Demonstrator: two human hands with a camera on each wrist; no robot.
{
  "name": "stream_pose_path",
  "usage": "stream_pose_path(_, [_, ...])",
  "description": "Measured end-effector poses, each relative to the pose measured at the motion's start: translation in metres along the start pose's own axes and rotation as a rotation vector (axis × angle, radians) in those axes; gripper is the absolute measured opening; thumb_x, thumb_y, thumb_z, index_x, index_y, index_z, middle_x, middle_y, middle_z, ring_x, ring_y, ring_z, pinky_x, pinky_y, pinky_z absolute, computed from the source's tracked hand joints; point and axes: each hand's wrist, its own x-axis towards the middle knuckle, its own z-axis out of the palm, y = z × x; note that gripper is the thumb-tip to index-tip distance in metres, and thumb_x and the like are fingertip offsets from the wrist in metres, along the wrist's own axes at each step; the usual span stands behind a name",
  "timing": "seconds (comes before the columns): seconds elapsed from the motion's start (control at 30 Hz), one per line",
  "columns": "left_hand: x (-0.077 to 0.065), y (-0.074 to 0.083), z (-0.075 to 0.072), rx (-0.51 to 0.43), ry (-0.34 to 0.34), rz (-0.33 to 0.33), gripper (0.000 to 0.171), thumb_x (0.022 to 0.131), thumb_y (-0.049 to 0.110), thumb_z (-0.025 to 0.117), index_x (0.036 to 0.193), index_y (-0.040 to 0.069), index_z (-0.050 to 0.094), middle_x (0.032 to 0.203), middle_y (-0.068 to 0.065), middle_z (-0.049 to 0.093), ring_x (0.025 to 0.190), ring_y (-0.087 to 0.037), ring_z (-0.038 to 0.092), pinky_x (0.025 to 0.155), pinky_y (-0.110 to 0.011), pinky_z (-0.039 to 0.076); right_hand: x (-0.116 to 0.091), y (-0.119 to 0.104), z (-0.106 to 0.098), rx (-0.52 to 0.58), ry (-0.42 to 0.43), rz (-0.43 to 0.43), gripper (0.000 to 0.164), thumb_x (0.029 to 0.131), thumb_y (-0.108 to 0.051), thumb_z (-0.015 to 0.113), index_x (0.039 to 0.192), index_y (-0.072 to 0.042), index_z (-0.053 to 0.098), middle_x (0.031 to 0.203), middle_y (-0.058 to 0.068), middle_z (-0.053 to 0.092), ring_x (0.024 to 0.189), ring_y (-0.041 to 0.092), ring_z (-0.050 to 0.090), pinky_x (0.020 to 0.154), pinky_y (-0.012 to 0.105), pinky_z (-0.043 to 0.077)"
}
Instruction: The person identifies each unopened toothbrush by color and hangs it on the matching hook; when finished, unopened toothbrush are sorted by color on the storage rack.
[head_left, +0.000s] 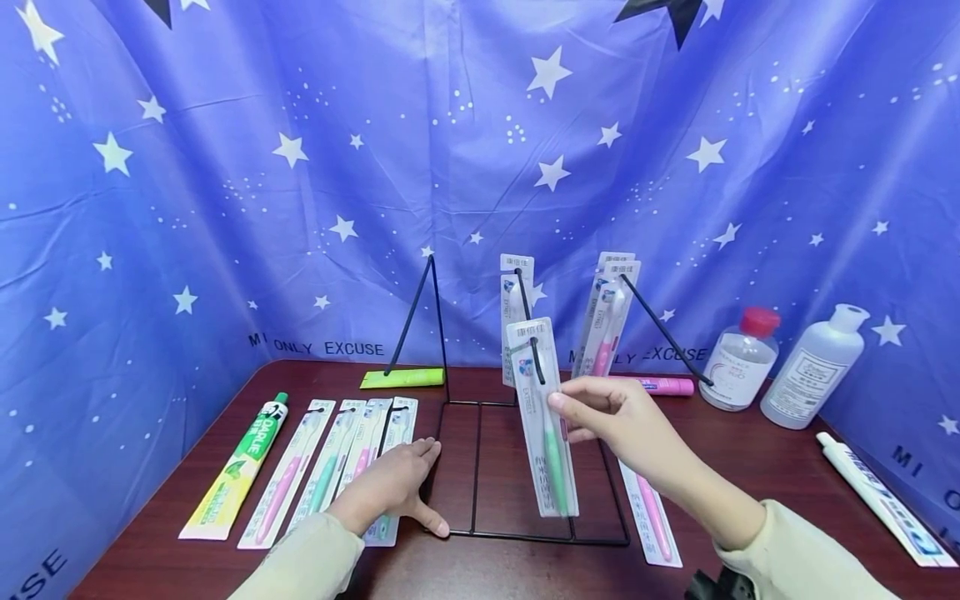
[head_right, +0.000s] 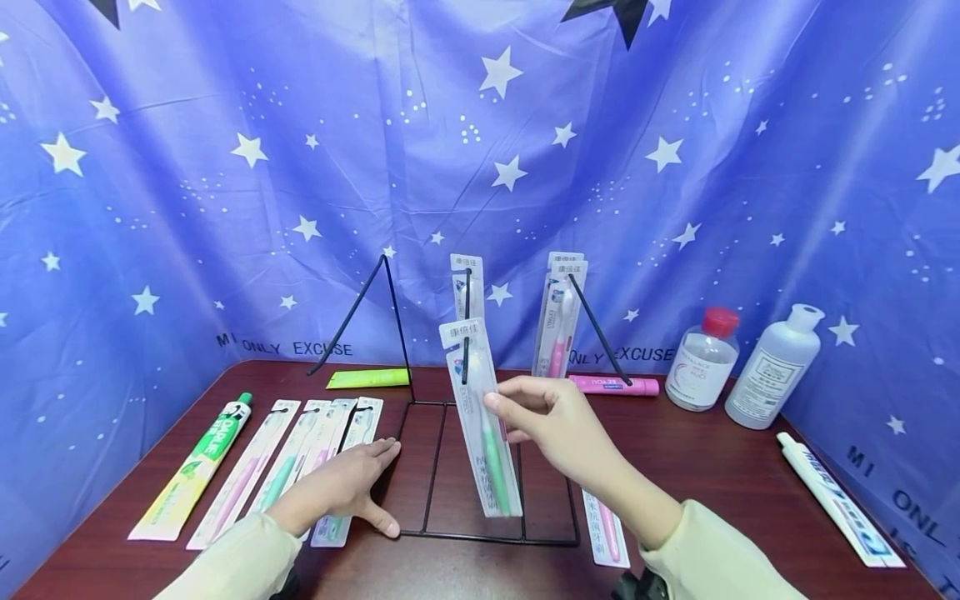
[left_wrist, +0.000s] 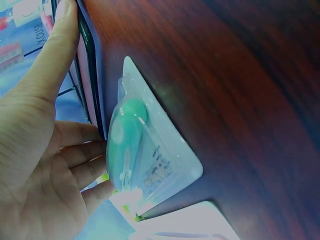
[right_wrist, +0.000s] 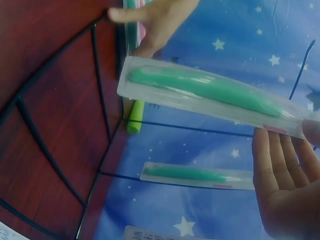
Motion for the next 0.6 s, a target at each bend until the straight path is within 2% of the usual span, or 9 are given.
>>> stream_pose_path(0.13, [0.001, 0.000, 0.000, 0.000, 0.000, 0.002, 0.118, 0.048, 0.070, 0.069, 0.130, -0.010, 0.041, 0.132, -0.024, 0.043, 0.122, -0.033, 0.041, 0.099, -0.041, 0.034, 0.017, 0.006, -0.001, 0.027, 0.036, 0.005, 0.031, 0.087, -0.025, 0.061, 0.106, 0.000, 0.064, 0.102, 0.013, 0.064, 0.089, 0.020, 0.062, 0.072, 0.036, 0.053])
stream_pose_path(0.4, [0.001, 0.000, 0.002, -0.008, -0.004, -0.003, 0.118, 0.048, 0.071, 0.068, 0.131, -0.009, 0.041, 0.133, -0.024, 0.042, 0.123, -0.033, 0.040, 0.100, -0.041, 0.034, 0.049, 0.013, -0.002, 0.085, 0.071, 0.017, 0.034, 0.089, -0.021, 0.059, 0.109, 0.007, 0.060, 0.099, 0.015, 0.065, 0.082, 0.022, 0.064, 0.071, 0.038, 0.053])
stream_pose_path(0.47, [0.001, 0.000, 0.002, -0.013, -0.010, -0.009, 0.119, 0.048, 0.072, 0.067, 0.131, -0.009, 0.040, 0.134, -0.023, 0.042, 0.123, -0.032, 0.040, 0.100, -0.041, 0.034, 0.055, 0.014, -0.002, 0.056, 0.088, 0.035, 0.035, 0.089, -0.024, 0.059, 0.110, 0.003, 0.061, 0.096, 0.014, 0.067, 0.080, 0.022, 0.066, 0.062, 0.032, 0.054])
stream_pose_path(0.6, [0.000, -0.001, 0.003, -0.015, -0.016, -0.019, 0.119, 0.048, 0.072, 0.066, 0.132, -0.008, 0.040, 0.135, -0.023, 0.041, 0.124, -0.032, 0.039, 0.101, -0.041, 0.033, 0.067, 0.015, -0.001, 0.050, 0.105, 0.044, 0.036, 0.088, -0.028, 0.060, 0.109, 0.000, 0.063, 0.097, 0.013, 0.067, 0.081, 0.023, 0.066, 0.062, 0.030, 0.054])
